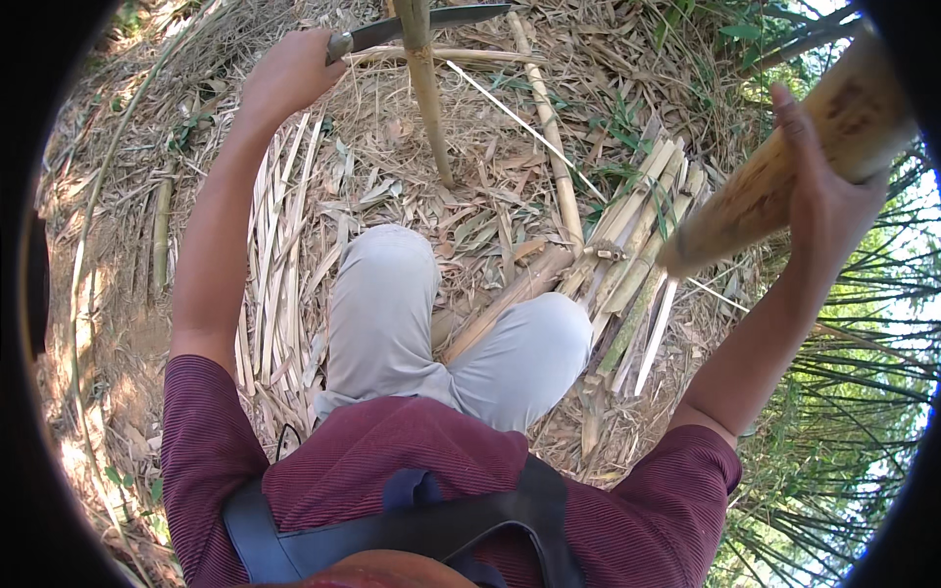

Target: The person splits pieces of bamboo into smaller strips using a knife and stacks them together.

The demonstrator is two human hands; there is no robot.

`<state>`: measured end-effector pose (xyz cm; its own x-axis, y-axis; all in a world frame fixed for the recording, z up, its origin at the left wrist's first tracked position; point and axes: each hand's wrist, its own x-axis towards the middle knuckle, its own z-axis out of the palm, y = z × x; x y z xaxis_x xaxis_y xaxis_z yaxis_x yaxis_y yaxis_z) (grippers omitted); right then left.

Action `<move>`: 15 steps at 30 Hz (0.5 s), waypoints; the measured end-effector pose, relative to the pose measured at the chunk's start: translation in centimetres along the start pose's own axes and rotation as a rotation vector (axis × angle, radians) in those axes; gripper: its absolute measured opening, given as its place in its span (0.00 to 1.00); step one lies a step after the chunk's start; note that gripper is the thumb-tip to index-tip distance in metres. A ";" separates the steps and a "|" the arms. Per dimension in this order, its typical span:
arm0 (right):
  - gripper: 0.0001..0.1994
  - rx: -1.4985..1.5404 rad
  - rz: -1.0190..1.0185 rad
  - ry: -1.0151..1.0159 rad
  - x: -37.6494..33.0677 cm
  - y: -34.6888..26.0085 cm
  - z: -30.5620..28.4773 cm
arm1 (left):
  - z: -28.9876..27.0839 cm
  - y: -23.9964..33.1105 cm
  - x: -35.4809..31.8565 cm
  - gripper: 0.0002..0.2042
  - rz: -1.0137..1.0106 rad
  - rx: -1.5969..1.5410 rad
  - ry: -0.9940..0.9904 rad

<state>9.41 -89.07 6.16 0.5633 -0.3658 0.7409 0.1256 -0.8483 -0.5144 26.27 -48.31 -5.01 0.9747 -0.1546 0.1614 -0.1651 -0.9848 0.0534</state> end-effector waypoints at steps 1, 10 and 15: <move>0.25 0.060 -0.096 0.061 1.3 0.5 0.1 | 0.1 -0.3 0.0 0.12 0.016 0.011 0.010; 0.35 -0.071 0.355 -1.129 -15.9 10.1 9.0 | -1.0 0.1 -2.2 0.11 -0.072 0.089 0.015; 0.33 -0.052 0.482 -1.018 -15.4 8.9 7.4 | -0.4 -1.2 -2.9 0.11 -0.088 0.085 0.088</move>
<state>7.89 -88.15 -12.97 0.9506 -0.1976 -0.2396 -0.3061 -0.7265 -0.6152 23.62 -46.62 -5.16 0.9673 -0.0640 0.2453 -0.0629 -0.9979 -0.0120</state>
